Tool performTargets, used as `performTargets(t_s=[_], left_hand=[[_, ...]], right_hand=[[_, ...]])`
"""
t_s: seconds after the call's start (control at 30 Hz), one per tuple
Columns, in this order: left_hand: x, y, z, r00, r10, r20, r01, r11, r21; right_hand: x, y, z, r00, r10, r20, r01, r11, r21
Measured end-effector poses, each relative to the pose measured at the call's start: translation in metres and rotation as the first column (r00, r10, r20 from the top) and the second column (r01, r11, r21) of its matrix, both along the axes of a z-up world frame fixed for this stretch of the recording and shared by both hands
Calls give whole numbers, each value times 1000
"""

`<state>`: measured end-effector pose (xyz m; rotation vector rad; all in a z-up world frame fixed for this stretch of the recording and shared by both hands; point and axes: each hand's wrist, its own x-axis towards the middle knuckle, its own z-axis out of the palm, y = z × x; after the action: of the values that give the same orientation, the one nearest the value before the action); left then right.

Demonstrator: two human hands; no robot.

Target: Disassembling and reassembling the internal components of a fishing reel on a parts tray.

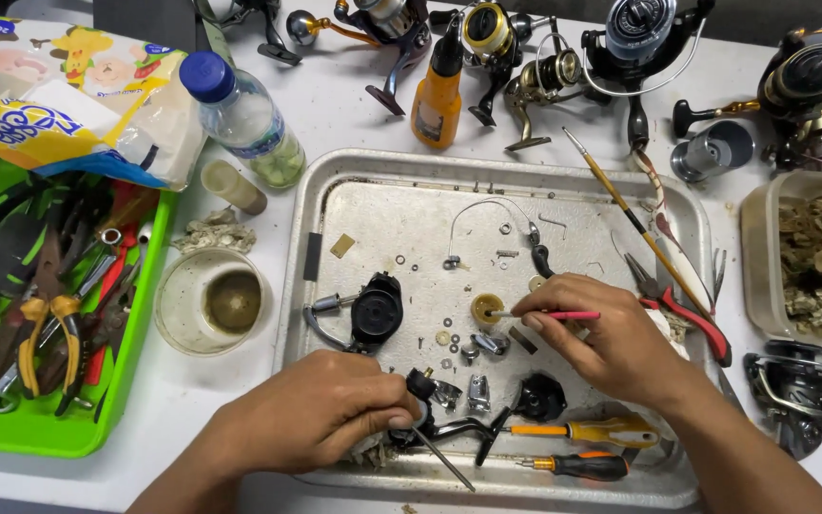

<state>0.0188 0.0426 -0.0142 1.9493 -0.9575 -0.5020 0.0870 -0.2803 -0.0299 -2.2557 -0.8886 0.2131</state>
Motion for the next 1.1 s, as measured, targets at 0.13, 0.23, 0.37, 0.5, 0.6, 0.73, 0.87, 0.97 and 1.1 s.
performTargets(t_s=[0.13,0.23,0.37,0.5,0.6,0.73,0.87,0.97,1.1], left_hand=[[-1,0,-2,1000,-14,2,14,1000,11],[-1,1,-4,1000,-12,15,11,999,39],[-2,1,-6,999,-17,31,16,998,59],[0,2,-2,999,-9,31,8,999,38],[-1,5,-5,999,3,52,-7,998,62],[-2,5,0,999,7,45,-10,997,77],[-4,3,3,1000,-8,22,6,998,69],[-3,1,3,1000,-18,8,18,997,70],[-2,2,0,1000,-19,-12,20,997,76]], right_hand=[[-1,2,-1,1000,12,27,-12,1000,2],[0,2,-1,1000,13,28,-13,1000,-3],[0,2,-1,999,18,30,-19,1000,11],[0,5,0,1000,-2,-6,2,999,-36],[-1,4,1,1000,5,6,-5,1000,-29],[-3,3,8,1000,-25,-13,25,1000,-6],[-15,0,19,947,-217,-239,245,965,94],[-20,7,24,861,-226,-455,321,937,141],[-18,18,21,765,-179,-619,293,952,88]])
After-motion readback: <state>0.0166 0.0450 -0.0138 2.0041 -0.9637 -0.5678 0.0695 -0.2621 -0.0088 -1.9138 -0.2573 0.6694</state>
